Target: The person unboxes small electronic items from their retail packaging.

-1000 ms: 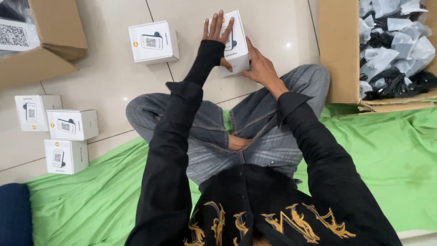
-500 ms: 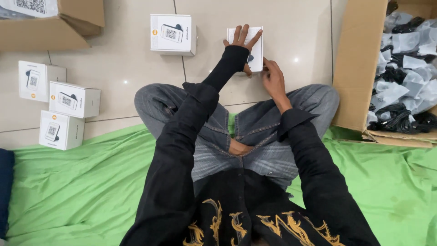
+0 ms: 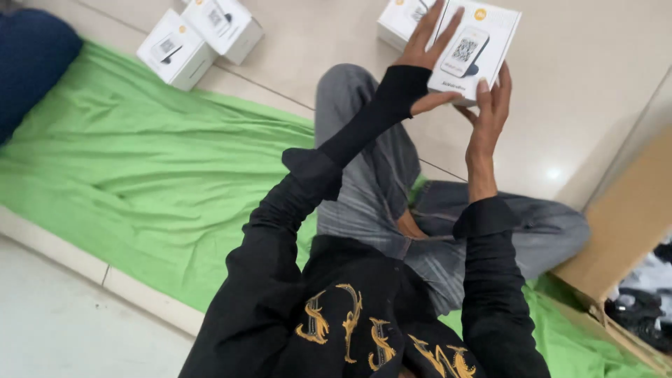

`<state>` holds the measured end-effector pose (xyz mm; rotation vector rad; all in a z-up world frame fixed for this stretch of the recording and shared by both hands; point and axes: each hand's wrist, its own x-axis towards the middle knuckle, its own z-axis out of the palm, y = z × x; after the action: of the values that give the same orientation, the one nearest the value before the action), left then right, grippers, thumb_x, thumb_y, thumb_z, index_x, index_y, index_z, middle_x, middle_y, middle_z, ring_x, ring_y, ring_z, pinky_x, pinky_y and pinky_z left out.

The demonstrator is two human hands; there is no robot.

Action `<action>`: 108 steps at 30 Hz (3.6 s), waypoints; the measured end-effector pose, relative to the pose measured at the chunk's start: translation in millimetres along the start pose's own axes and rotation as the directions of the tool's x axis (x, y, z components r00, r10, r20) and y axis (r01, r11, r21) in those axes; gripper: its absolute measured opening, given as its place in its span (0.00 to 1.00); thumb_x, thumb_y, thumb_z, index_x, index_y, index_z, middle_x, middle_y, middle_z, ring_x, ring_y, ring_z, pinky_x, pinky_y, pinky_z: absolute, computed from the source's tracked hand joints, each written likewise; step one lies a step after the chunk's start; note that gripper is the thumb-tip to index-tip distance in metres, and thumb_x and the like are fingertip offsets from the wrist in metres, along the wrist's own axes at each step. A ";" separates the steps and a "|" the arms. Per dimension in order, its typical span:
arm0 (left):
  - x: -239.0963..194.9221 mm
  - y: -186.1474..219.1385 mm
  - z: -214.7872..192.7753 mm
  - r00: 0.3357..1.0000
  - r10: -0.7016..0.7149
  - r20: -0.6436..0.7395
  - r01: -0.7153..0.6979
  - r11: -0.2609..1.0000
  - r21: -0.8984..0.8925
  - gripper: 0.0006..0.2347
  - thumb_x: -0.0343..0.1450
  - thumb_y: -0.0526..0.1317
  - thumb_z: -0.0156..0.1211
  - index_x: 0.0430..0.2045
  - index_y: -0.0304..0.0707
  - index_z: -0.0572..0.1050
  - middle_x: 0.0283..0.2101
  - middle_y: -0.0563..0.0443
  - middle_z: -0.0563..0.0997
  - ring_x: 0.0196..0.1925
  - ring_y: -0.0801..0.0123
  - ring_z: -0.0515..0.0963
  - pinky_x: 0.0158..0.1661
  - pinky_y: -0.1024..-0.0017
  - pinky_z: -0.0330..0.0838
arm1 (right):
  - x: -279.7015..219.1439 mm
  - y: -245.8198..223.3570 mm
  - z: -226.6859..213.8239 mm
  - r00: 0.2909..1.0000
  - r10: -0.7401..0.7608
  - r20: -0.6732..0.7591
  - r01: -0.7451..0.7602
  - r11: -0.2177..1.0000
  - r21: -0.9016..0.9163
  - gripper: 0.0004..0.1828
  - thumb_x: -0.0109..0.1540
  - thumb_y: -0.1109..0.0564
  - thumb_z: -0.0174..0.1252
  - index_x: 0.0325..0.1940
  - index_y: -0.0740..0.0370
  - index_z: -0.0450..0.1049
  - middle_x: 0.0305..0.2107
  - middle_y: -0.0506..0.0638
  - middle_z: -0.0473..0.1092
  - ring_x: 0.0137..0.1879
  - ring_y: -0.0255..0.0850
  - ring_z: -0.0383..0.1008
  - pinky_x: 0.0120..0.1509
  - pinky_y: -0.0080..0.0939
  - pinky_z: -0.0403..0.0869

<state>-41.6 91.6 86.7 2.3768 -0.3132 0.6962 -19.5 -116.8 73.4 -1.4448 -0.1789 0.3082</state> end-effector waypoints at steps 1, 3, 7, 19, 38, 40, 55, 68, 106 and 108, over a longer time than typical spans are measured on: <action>0.5 -3.4 -32.2 0.993 -0.036 -0.112 0.034 0.999 -0.015 0.48 0.70 0.59 0.76 0.76 0.46 0.45 0.78 0.38 0.42 0.79 0.40 0.49 0.72 0.50 0.63 | 7.6 -17.4 20.9 0.996 -0.072 0.056 0.071 0.997 0.011 0.36 0.73 0.40 0.53 0.81 0.53 0.50 0.69 0.58 0.65 0.69 0.48 0.74 0.61 0.46 0.85; -32.0 -33.7 -82.1 0.960 -0.237 -0.151 0.219 0.967 -0.126 0.41 0.73 0.54 0.73 0.76 0.47 0.51 0.77 0.40 0.51 0.79 0.46 0.56 0.71 0.54 0.67 | 31.3 -22.0 76.3 0.975 -0.126 0.180 0.123 0.992 0.027 0.35 0.74 0.41 0.53 0.80 0.54 0.50 0.69 0.58 0.64 0.71 0.49 0.73 0.63 0.48 0.85; -112.2 -116.7 -144.7 0.762 -0.552 -0.339 0.378 0.804 -0.459 0.29 0.80 0.41 0.63 0.76 0.43 0.55 0.77 0.41 0.62 0.79 0.51 0.66 0.75 0.55 0.67 | 75.6 -8.4 205.3 0.841 -0.279 0.464 0.249 0.960 0.127 0.26 0.77 0.45 0.52 0.76 0.55 0.57 0.69 0.54 0.64 0.72 0.48 0.72 0.67 0.50 0.83; -202.5 -238.8 -196.6 0.478 -0.612 -0.630 0.621 0.743 -0.250 0.27 0.77 0.34 0.60 0.74 0.44 0.59 0.79 0.34 0.50 0.80 0.47 0.55 0.72 0.53 0.61 | 118.1 76.3 428.7 0.492 -0.022 0.870 0.757 0.505 -0.415 0.41 0.63 0.49 0.63 0.76 0.52 0.53 0.76 0.56 0.43 0.78 0.58 0.47 0.76 0.58 0.56; -30.7 -73.7 164.8 0.572 -0.814 0.103 0.356 0.133 -0.925 0.41 0.63 0.26 0.61 0.74 0.30 0.48 0.64 0.30 0.70 0.63 0.53 0.72 0.61 0.67 0.67 | 128.3 86.5 -19.3 0.976 -0.025 0.216 0.186 0.615 -0.766 0.33 0.71 0.47 0.55 0.77 0.60 0.57 0.67 0.58 0.61 0.68 0.52 0.66 0.70 0.56 0.68; -47.7 -57.7 181.9 0.684 -0.716 0.138 0.465 0.281 -0.840 0.41 0.64 0.25 0.60 0.75 0.31 0.47 0.65 0.32 0.68 0.64 0.55 0.72 0.61 0.66 0.69 | 85.6 81.0 -43.5 0.999 -0.052 0.015 0.051 0.818 -0.572 0.28 0.71 0.48 0.56 0.74 0.56 0.65 0.61 0.53 0.67 0.65 0.45 0.72 0.67 0.49 0.75; -106.4 20.6 185.2 0.423 -0.686 0.592 0.880 0.156 -0.449 0.42 0.64 0.47 0.66 0.72 0.41 0.49 0.69 0.35 0.63 0.58 0.46 0.75 0.46 0.56 0.72 | -68.6 79.2 -114.6 0.923 0.256 -0.288 -0.292 0.952 -0.091 0.36 0.64 0.43 0.63 0.75 0.48 0.62 0.61 0.53 0.59 0.63 0.49 0.74 0.55 0.45 0.79; -93.8 19.8 168.7 0.301 -0.658 0.691 0.920 0.008 -0.393 0.39 0.64 0.56 0.68 0.70 0.47 0.57 0.60 0.33 0.74 0.60 0.51 0.77 0.49 0.61 0.77 | -90.7 82.4 -106.7 0.857 0.424 -0.293 -0.357 0.898 0.257 0.44 0.60 0.39 0.66 0.76 0.55 0.60 0.54 0.51 0.66 0.56 0.43 0.73 0.51 0.41 0.82; 91.8 29.9 62.4 0.671 -0.031 0.741 0.217 0.964 -0.156 0.15 0.74 0.47 0.64 0.42 0.32 0.84 0.28 0.36 0.84 0.27 0.56 0.82 0.31 0.60 0.76 | -110.8 -15.1 -76.1 0.947 -0.319 -0.031 0.147 0.518 -0.843 0.20 0.63 0.61 0.63 0.60 0.57 0.75 0.53 0.52 0.69 0.51 0.47 0.75 0.46 0.46 0.77; 96.2 -0.1 83.1 0.749 0.113 0.653 0.180 0.914 -0.365 0.15 0.76 0.46 0.63 0.46 0.29 0.82 0.33 0.38 0.84 0.32 0.59 0.84 0.34 0.64 0.78 | -111.8 10.5 -83.0 0.956 -0.292 -0.017 0.136 0.498 -0.857 0.15 0.63 0.61 0.64 0.55 0.56 0.77 0.50 0.49 0.70 0.50 0.46 0.75 0.46 0.46 0.77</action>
<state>71.9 34.3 85.1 2.1213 -0.6439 -0.2709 -101.2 -229.2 60.1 -2.4091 -0.4198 -0.1629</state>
